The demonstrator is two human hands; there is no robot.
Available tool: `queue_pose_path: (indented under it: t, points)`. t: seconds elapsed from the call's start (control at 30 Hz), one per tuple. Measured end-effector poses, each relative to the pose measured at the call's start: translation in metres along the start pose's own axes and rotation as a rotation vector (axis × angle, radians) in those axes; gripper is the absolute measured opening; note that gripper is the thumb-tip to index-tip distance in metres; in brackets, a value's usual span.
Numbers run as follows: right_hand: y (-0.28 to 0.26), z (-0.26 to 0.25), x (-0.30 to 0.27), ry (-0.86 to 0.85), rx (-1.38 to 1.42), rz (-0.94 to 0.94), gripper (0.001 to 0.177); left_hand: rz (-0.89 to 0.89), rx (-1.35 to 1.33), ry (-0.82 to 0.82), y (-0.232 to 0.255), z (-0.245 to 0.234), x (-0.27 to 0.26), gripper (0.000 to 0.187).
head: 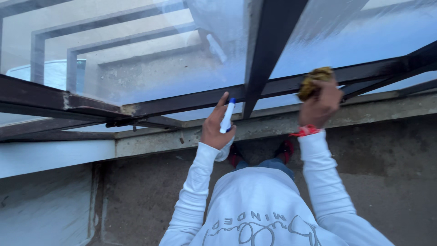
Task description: The person sprays a cleaning liquid from a bottle onto a glass pane and wipes it with a yellow cloth.
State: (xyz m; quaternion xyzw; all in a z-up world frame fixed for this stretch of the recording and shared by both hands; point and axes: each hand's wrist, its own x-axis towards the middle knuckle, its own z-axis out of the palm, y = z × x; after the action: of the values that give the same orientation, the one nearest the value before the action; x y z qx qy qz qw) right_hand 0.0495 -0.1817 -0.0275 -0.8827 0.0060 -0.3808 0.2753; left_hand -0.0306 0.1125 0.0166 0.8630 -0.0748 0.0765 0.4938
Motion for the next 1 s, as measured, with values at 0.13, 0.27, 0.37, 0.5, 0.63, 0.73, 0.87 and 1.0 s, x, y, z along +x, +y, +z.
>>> queue_pose_path:
  t: [0.13, 0.27, 0.37, 0.5, 0.63, 0.73, 0.87, 1.0]
  points:
    - [-0.070, 0.012, -0.026, -0.142, 0.145, -0.134, 0.030, -0.064, -0.028, -0.052, 0.001, -0.007, 0.003, 0.061]
    - [-0.077, -0.007, -0.018, -0.312, 0.199, -0.192, 0.026, 0.016, 0.055, -0.078, 0.001, -0.014, 0.002, 0.060]
    - [-0.046, -0.015, -0.002, -0.174, 0.126, -0.103, 0.023, -0.050, 0.065, -0.113, 0.004, -0.017, 0.003, 0.058]
    - [-0.041, 0.002, -0.014, -0.126, -0.009, -0.133, 0.024, -0.124, 0.048, -0.101, 0.003, -0.012, 0.001, 0.058]
    - [-0.081, 0.010, -0.045, -0.221, 0.250, -0.256, 0.030, 0.003, 0.005, -0.006, 0.003, 0.000, 0.001, 0.060]
    - [-0.090, 0.011, -0.052, -0.223, 0.393, -0.092, 0.024, -0.043, 0.040, -0.012, 0.007, 0.002, -0.001, 0.061]
    - [-0.056, 0.010, -0.081, -0.325, 0.490, 0.127, 0.031, -0.073, 0.041, -0.011, 0.010, 0.004, -0.003, 0.060]
    - [-0.016, 0.083, -0.136, -0.558, 1.142, 1.008, 0.039, -0.046, 0.045, 0.052, 0.010, 0.012, -0.003, 0.060]
